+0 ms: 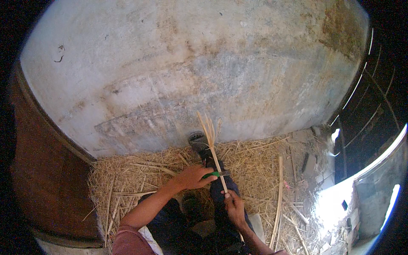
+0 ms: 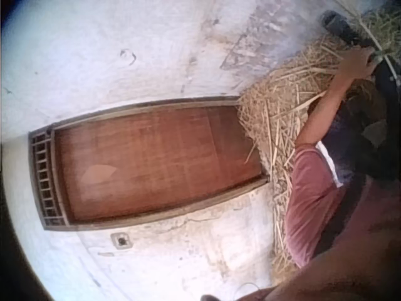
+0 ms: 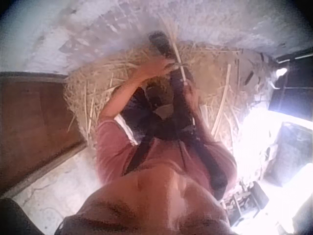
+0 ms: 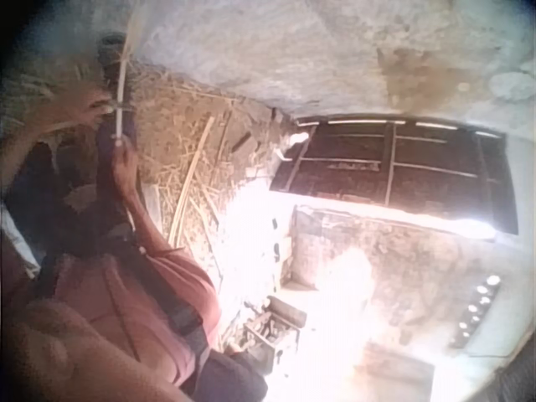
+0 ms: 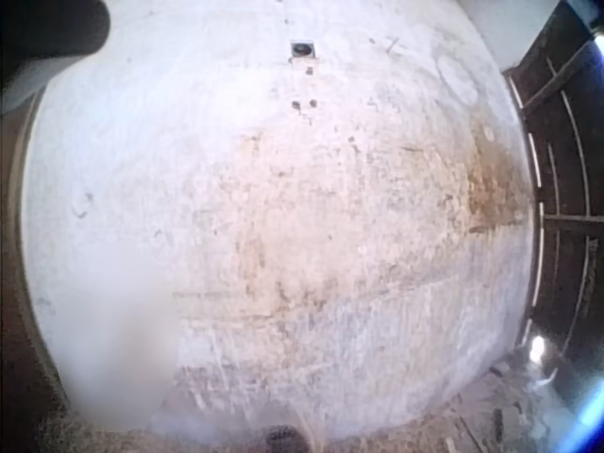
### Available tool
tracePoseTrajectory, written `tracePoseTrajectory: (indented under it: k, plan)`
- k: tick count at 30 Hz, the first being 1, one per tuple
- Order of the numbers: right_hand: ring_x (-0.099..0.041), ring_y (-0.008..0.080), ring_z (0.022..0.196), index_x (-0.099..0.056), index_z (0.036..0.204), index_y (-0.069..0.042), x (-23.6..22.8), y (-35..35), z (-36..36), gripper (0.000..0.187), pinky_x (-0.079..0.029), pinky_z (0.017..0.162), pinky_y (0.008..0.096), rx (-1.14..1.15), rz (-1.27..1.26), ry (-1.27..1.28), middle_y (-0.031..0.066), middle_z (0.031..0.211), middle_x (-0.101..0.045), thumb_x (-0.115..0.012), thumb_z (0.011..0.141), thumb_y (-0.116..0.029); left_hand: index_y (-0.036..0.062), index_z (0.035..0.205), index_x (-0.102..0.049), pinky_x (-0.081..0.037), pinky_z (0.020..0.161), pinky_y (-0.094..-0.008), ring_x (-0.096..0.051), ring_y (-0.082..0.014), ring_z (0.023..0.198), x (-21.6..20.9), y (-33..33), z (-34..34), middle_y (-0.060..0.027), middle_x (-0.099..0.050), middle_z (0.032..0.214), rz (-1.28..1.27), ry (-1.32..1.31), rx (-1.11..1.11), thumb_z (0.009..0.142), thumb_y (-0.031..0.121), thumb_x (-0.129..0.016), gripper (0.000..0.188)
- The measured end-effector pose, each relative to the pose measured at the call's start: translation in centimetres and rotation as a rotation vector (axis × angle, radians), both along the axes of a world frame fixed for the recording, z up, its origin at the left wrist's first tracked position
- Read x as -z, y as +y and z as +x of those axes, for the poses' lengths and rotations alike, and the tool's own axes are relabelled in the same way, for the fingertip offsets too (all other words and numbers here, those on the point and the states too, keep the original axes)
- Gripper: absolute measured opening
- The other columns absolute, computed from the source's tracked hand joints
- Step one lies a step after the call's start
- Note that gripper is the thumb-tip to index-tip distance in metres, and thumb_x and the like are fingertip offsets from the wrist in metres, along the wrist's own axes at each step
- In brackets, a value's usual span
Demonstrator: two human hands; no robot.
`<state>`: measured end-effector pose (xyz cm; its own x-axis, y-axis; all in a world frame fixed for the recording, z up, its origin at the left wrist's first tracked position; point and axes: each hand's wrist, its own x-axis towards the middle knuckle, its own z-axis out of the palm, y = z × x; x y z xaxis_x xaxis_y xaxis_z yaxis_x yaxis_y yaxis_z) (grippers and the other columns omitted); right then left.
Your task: The person uses a small utility knife to shave and strip bark from a bamboo stalk, repeatedly pulling the blade along the length of the wood.
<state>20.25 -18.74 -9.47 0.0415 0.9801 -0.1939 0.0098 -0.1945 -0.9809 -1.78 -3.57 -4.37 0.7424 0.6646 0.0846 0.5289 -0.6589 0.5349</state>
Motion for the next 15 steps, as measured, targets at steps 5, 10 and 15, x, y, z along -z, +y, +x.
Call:
tracePoseTrajectory:
  k: [5,10,15]
  plan:
    - [-0.045,0.0074,0.064,-0.069,0.123,-0.005,0.3,0.0,0.1,0.033,-0.039,0.059,0.0283,0.010,-0.019,0.014,-0.0052,0.072,-0.047,-0.054,0.112,-0.032,0.0074,0.119,-0.070,-0.052,0.067,-0.0542,-0.066,-0.0381,0.067,0.1,3.5,-2.0,-0.0180,-0.063,0.069,0.103,0.001,-0.260,0.109,0.053,-0.052,0.050]
    - [-0.046,0.0075,0.062,-0.070,0.122,-0.005,0.8,0.2,0.4,0.032,-0.039,0.058,0.0286,0.006,-0.016,0.008,-0.0047,0.070,-0.048,-0.054,0.112,-0.031,0.0048,0.112,-0.070,-0.052,0.059,-0.0521,-0.063,-0.0376,0.057,-1.2,2.9,-1.9,-0.0173,-0.062,0.064,0.132,-0.008,-0.261,0.108,0.050,-0.054,0.049]
    - [-0.046,0.0071,0.061,-0.070,0.122,-0.005,0.8,-0.1,0.2,0.031,-0.038,0.057,0.0282,0.011,0.013,-0.004,-0.0045,0.069,-0.049,-0.055,0.112,-0.029,0.0078,0.113,-0.068,-0.052,0.058,-0.0526,-0.065,-0.0372,0.060,-0.6,0.1,-0.3,-0.0160,-0.061,0.062,0.129,0.005,-0.112,0.108,0.050,-0.055,0.045]
